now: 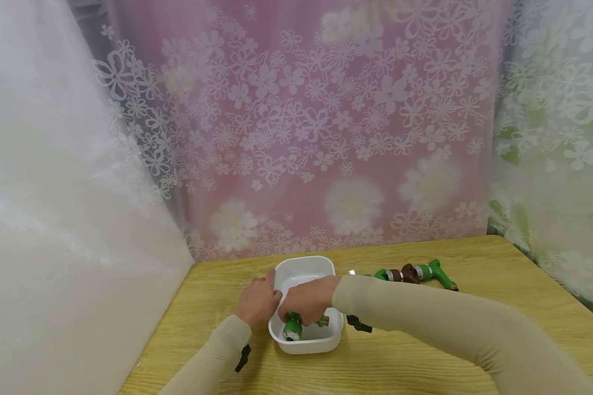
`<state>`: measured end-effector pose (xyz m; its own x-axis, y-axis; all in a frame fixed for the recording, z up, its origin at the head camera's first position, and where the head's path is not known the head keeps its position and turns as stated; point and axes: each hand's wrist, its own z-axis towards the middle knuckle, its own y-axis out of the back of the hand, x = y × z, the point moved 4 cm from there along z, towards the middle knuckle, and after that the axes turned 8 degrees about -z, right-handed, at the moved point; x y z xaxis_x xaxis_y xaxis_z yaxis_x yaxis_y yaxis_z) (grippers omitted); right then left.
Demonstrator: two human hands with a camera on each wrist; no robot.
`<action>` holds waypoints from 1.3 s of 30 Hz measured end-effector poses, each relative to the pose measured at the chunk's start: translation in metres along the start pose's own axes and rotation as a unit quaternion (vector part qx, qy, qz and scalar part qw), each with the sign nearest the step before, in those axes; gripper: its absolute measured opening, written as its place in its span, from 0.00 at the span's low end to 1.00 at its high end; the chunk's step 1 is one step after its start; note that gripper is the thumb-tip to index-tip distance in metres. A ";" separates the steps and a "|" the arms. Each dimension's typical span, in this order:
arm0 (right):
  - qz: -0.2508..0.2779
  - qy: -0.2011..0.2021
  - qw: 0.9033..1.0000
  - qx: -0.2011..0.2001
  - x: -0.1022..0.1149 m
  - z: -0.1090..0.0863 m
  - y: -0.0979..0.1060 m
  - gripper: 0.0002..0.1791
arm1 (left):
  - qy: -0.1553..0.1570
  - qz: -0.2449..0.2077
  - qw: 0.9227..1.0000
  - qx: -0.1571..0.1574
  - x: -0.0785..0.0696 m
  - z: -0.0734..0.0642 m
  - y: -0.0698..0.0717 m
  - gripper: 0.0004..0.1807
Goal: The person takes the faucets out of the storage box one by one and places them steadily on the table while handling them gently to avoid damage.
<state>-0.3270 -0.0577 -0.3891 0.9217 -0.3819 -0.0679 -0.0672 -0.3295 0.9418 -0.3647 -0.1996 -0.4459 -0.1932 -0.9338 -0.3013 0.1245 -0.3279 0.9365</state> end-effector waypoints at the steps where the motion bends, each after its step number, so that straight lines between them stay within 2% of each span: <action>1: 0.000 0.003 1.000 -0.003 0.000 -0.002 0.002 0.21 | 0.001 0.000 1.000 0.000 0.000 0.000 0.000 0.31; 9: 0.009 0.003 1.000 -0.012 -0.002 -0.019 0.016 0.19 | -0.008 -0.005 1.000 -0.007 -0.003 -0.003 0.002 0.31; 20: 0.056 -0.032 0.998 0.001 -0.012 -0.048 0.024 0.19 | -0.003 0.000 1.000 -0.005 -0.003 -0.003 0.002 0.31; 29: 0.079 -0.050 0.996 -0.005 -0.035 -0.076 0.023 0.17 | 0.008 -0.014 1.000 0.000 -0.003 -0.003 0.001 0.31; 39: 0.086 -0.093 0.992 -0.019 -0.072 -0.104 0.006 0.14 | 0.005 -0.026 1.000 -0.002 -0.004 -0.004 0.003 0.30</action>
<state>-0.3543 0.0580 -0.3442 0.8118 -0.5827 0.0383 -0.1993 -0.2148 0.9561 -0.3596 -0.1971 -0.4423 -0.1895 -0.9167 -0.3519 0.1192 -0.3772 0.9184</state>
